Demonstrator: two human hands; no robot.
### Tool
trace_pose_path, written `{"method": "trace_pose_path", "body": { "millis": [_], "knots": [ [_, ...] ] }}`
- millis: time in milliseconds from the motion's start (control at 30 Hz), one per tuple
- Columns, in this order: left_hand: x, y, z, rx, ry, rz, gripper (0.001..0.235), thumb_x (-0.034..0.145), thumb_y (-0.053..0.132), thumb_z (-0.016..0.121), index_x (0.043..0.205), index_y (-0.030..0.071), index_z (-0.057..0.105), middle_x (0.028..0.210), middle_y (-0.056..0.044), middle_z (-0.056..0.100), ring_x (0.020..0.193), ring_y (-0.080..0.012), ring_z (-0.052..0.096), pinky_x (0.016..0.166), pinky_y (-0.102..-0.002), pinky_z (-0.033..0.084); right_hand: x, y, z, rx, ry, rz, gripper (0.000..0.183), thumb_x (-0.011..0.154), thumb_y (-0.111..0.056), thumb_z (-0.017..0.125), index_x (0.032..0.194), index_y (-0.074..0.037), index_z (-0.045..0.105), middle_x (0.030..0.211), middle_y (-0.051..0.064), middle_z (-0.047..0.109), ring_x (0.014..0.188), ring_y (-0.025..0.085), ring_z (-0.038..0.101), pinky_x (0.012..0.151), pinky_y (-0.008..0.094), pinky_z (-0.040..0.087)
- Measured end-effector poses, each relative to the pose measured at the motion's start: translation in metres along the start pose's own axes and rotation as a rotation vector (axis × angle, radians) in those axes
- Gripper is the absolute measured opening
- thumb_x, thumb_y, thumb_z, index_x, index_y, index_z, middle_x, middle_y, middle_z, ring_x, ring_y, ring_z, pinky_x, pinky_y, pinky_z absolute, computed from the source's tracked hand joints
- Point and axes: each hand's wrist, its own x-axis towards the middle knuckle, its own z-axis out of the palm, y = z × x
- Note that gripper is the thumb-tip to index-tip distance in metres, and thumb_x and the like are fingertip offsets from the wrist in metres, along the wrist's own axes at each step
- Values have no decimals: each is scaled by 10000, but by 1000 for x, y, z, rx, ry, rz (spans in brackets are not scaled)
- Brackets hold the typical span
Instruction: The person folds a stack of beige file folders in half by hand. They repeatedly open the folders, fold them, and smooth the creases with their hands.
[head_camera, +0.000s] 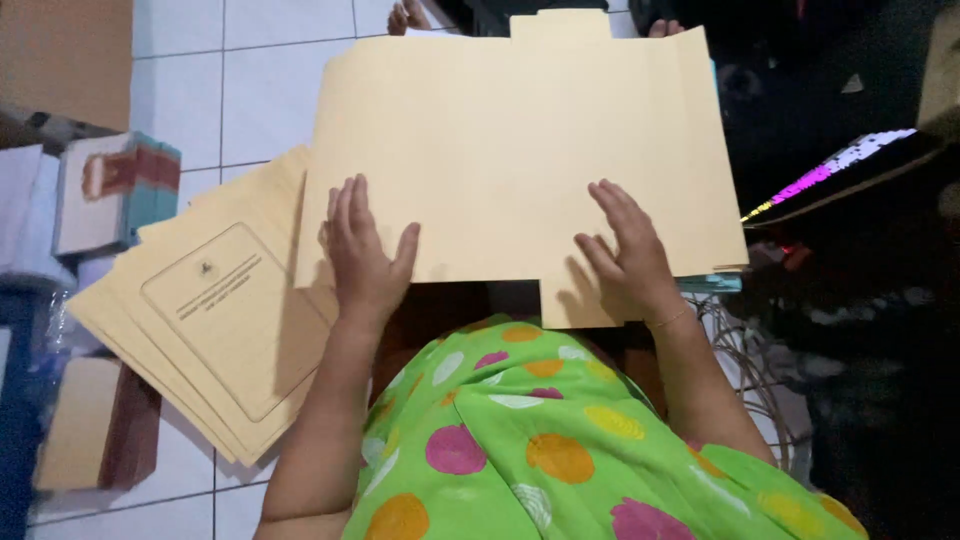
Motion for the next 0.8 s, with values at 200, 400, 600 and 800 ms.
{"method": "trace_pose_path", "body": {
  "millis": [200, 400, 600, 800],
  "knots": [
    [58, 72, 85, 111, -386, 107, 873, 1004, 589, 501, 1620, 44, 208, 1678, -234, 185, 1551, -453, 133, 1175, -731, 154, -11, 72, -14, -428, -154, 470, 888, 1003, -645, 404, 1604, -5, 273, 1668, 274, 225, 1561, 432, 146, 1183, 708, 68],
    [52, 99, 78, 255, -620, -29, 867, 969, 659, 390, 1620, 102, 261, 1709, -138, 168, 1586, -331, 87, 1241, -594, 55, -12, 69, -11, -427, -187, 502, 876, 1020, -661, 315, 1614, -22, 234, 1692, 240, 175, 1582, 380, 97, 1210, 664, -2],
    [28, 90, 64, 287, -659, -16, 891, 954, 692, 351, 1619, 108, 245, 1707, -145, 163, 1585, -340, 70, 1232, -611, 41, -41, 48, -4, -410, -238, 521, 885, 1017, -660, 317, 1611, -16, 194, 1689, 247, 142, 1578, 393, 70, 1207, 677, -3],
    [34, 96, 56, 299, -723, -4, 872, 980, 649, 318, 1625, 71, 214, 1710, -172, 141, 1583, -361, 48, 1230, -613, 50, 40, 58, -17, -418, -308, 567, 965, 988, -746, 248, 1628, -31, 153, 1709, 216, 93, 1594, 351, 19, 1238, 634, -14]
  ]
}}
